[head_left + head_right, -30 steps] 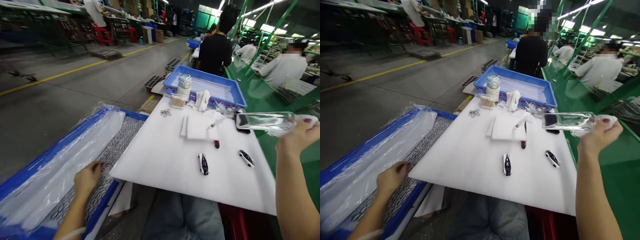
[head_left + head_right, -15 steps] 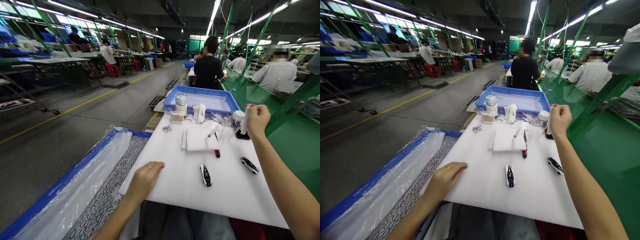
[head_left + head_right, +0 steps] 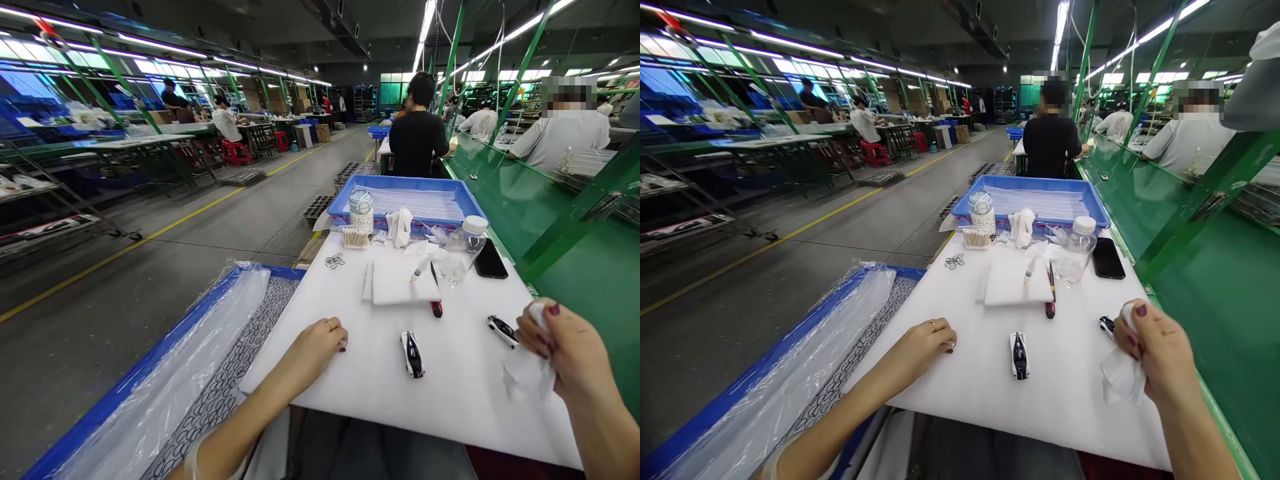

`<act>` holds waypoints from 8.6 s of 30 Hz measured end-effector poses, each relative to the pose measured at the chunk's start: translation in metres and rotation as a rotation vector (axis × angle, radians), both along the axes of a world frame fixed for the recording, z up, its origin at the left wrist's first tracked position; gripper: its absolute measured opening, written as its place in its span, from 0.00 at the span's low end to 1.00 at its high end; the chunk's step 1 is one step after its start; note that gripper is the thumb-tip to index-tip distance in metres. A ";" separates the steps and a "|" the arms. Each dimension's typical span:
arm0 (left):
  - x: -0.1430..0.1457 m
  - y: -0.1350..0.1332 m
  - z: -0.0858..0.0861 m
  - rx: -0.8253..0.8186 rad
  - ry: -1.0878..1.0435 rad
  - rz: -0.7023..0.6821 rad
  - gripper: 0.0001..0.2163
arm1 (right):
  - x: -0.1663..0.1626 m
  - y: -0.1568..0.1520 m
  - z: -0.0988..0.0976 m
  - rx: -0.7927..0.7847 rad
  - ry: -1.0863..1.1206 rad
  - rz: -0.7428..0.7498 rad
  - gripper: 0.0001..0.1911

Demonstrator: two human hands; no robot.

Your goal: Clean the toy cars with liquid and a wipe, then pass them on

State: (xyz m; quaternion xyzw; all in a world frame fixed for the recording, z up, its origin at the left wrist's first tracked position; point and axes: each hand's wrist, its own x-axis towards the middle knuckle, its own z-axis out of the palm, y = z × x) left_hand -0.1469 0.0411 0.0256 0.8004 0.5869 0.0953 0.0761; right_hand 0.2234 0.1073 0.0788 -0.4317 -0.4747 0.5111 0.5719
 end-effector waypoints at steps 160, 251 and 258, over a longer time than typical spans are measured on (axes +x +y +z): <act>0.095 -0.011 -0.033 -0.007 -0.711 0.206 0.11 | 0.079 0.131 -0.049 -0.006 -1.428 -0.098 0.28; 0.143 0.081 0.033 -0.510 0.131 -0.277 0.24 | 0.066 0.190 -0.083 -0.047 -0.974 -0.418 0.24; 0.143 0.084 0.026 -0.553 0.183 -0.283 0.22 | 0.074 0.186 -0.083 -0.009 -0.945 -0.300 0.26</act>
